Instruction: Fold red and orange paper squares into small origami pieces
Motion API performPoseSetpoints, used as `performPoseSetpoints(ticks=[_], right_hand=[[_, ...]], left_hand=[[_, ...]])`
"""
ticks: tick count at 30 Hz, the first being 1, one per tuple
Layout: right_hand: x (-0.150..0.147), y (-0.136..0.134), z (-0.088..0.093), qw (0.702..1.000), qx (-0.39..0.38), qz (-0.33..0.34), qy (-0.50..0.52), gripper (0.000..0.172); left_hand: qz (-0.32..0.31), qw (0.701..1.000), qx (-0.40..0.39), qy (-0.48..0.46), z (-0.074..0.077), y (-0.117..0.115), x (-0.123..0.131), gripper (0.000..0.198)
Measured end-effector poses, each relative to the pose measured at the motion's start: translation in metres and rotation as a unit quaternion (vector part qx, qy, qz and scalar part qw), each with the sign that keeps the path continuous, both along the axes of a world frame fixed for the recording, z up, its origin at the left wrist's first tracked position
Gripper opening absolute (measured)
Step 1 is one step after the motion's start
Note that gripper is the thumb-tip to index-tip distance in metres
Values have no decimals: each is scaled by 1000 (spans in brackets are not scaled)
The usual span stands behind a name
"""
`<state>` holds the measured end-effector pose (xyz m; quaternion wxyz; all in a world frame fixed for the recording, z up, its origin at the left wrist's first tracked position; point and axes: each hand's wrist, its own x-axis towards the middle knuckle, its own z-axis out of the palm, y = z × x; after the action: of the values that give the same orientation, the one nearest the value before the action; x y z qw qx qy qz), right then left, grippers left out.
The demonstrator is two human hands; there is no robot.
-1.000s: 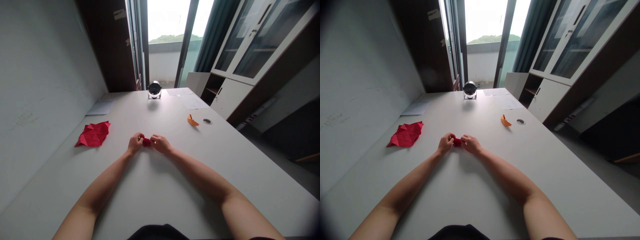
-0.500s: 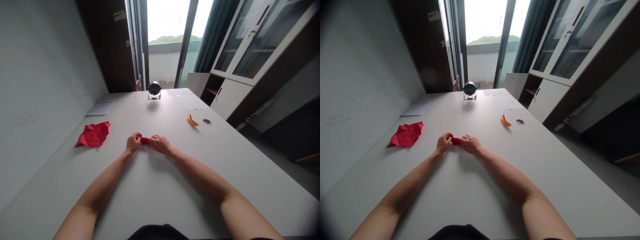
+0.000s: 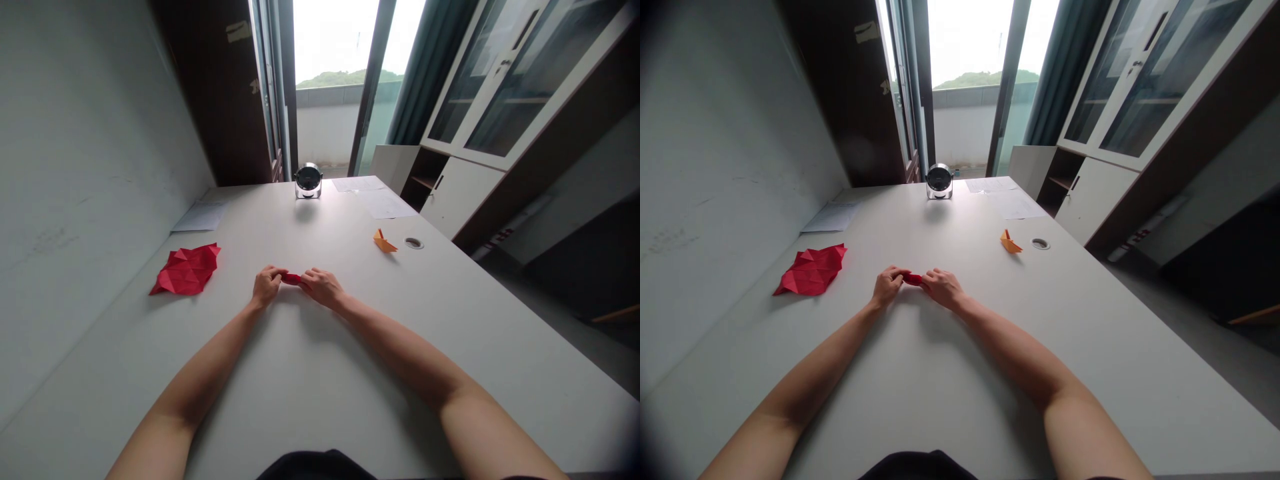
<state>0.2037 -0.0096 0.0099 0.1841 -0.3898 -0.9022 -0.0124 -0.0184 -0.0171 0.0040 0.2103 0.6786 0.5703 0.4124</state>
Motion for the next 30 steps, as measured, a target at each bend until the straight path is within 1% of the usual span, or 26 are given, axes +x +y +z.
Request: performPoseSetpoints(ticks=[3,6,11,14,18,20,22,27,30], right_hand=[[1,1,-1,1000,0,-19,14,23],[3,1,1,999,-4,-26,22,24],[4,0,1,999,4,-13,44,25],[5,0,1,998,13,-1,56,27],[7,0,2,997,22,2,75,28],[8,-1,4,996,22,7,84,28],[8,-2,5,995,16,15,92,27],[6,-2,4,994,4,9,109,24],[5,1,1,996,-8,11,83,21]], left_hand=[[-1,1000,-6,15,3,-2,1,33],[-9,998,-5,62,8,-5,4,32],[-53,991,29,122,12,-9,9,26],[-70,989,26,131,12,-10,9,22],[-88,987,24,131,11,-11,10,22],[-95,986,21,134,11,-11,10,18],[-95,986,20,139,9,-10,10,11],[-83,980,35,178,8,-10,9,14],[-74,972,46,219,10,-12,10,17]])
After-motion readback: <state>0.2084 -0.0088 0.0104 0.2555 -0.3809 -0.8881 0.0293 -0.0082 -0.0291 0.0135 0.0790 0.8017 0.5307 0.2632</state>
